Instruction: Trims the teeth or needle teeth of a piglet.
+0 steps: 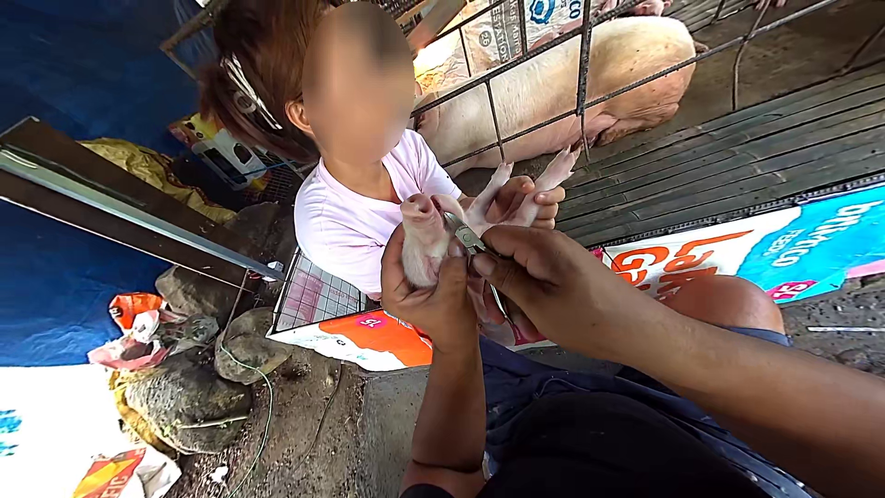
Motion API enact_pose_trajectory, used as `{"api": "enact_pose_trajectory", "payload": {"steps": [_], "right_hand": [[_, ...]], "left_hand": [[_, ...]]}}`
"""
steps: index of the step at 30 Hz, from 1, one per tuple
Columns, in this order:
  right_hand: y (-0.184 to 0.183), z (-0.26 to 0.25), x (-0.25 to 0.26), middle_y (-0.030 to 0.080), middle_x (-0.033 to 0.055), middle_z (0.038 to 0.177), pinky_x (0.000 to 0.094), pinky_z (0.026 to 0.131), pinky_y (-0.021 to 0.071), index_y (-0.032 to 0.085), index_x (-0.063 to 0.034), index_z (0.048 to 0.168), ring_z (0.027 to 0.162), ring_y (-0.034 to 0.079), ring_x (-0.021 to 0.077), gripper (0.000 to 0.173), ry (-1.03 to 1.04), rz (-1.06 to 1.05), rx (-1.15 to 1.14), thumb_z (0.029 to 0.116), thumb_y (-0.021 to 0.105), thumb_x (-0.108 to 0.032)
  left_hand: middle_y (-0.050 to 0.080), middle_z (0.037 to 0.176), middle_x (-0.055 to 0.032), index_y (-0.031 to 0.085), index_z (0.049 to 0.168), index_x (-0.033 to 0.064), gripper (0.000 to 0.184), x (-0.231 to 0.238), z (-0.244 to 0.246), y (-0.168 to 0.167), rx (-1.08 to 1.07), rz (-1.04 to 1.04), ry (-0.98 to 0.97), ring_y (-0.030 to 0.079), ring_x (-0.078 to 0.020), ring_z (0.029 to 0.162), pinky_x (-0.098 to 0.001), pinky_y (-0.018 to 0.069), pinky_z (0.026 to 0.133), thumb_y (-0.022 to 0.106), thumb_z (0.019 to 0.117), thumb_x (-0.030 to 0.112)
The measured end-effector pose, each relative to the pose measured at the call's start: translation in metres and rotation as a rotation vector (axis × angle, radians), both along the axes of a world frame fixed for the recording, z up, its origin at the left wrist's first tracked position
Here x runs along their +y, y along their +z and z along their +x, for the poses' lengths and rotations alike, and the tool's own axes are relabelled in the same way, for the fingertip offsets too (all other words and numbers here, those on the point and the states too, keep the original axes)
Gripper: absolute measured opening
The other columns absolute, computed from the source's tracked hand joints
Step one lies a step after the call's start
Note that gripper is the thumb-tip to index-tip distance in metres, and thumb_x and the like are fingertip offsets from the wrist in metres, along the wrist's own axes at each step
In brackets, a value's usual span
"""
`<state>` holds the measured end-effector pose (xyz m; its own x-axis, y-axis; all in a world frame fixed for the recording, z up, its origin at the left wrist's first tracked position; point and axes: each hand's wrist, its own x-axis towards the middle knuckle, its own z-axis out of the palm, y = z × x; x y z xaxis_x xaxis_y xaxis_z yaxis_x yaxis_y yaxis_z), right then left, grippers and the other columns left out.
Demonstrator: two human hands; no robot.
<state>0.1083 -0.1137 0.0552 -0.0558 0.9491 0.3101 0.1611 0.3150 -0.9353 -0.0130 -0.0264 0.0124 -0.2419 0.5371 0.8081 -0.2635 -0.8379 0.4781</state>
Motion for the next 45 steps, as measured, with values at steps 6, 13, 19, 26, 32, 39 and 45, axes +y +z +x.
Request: {"api": "enact_pose_trajectory", "payload": {"steps": [6,13,19,26,32,39,45], "right_hand": [[0.007,0.008,0.000,0.067,0.0059,0.069,0.0211,0.041,0.0526,0.061,-0.0060,0.093,0.047,0.061,0.0110,0.027,0.144,-0.072,0.137,0.1107,0.045,-0.019],[0.011,0.008,-0.003,0.066,0.0078,0.068,0.0213,0.040,0.0519,0.061,-0.0044,0.095,0.045,0.060,0.0117,0.028,0.169,-0.113,0.182,0.1112,0.044,-0.019],[0.017,0.006,-0.012,0.067,0.0077,0.069,0.0217,0.041,0.0531,0.061,-0.0057,0.095,0.047,0.062,0.0124,0.028,0.138,-0.187,0.187,0.1113,0.044,-0.020],[0.019,0.007,-0.027,0.067,0.0062,0.068,0.0204,0.039,0.0514,0.061,-0.0065,0.095,0.045,0.061,0.0106,0.027,0.113,-0.241,0.211,0.1112,0.044,-0.021],[0.018,0.002,-0.038,0.066,0.0041,0.067,0.0187,0.038,0.0501,0.060,-0.0074,0.095,0.044,0.060,0.0078,0.026,0.064,-0.239,0.201,0.1110,0.045,-0.021],[0.019,-0.004,-0.041,0.065,0.0030,0.068,0.0184,0.039,0.0503,0.059,-0.0077,0.094,0.045,0.059,0.0070,0.025,0.045,-0.226,0.176,0.1109,0.045,-0.021],[0.016,-0.006,-0.040,0.065,0.0018,0.067,0.0182,0.038,0.0492,0.059,-0.0086,0.093,0.044,0.058,0.0059,0.025,0.042,-0.176,0.169,0.1109,0.045,-0.021]], "left_hand": [[0.073,0.102,-0.0051,0.065,0.122,-0.0034,0.044,0.000,-0.001,0.000,0.012,0.007,0.018,0.071,-0.0089,0.088,-0.0254,0.0616,0.075,0.079,0.0810,0.002],[0.073,0.103,-0.0053,0.064,0.122,-0.0031,0.045,-0.003,-0.001,0.000,0.003,0.024,0.004,0.071,-0.0095,0.091,-0.0263,0.0618,0.079,0.081,0.0807,0.002],[0.073,0.105,-0.0015,0.065,0.121,-0.0027,0.045,-0.006,-0.001,-0.002,0.026,0.046,0.079,0.070,-0.0060,0.094,-0.0237,0.0602,0.082,0.081,0.0802,0.004],[0.072,0.109,0.0006,0.065,0.118,-0.0051,0.048,-0.009,0.004,-0.010,0.053,0.138,0.194,0.067,-0.0033,0.100,-0.0235,0.0575,0.089,0.084,0.0810,0.019],[0.072,0.112,-0.0011,0.065,0.117,-0.0080,0.050,-0.011,0.006,-0.014,0.068,0.184,0.252,0.067,-0.0041,0.106,-0.0241,0.0561,0.093,0.083,0.0829,0.024],[0.072,0.111,-0.0009,0.065,0.117,-0.0081,0.051,-0.013,0.001,-0.013,0.064,0.181,0.239,0.067,-0.0029,0.105,-0.0233,0.0560,0.092,0.084,0.0812,0.023],[0.073,0.111,-0.0018,0.066,0.116,-0.0077,0.051,-0.013,-0.002,-0.015,0.067,0.198,0.252,0.067,-0.0047,0.106,-0.0246,0.0556,0.093,0.084,0.0798,0.023]]}}
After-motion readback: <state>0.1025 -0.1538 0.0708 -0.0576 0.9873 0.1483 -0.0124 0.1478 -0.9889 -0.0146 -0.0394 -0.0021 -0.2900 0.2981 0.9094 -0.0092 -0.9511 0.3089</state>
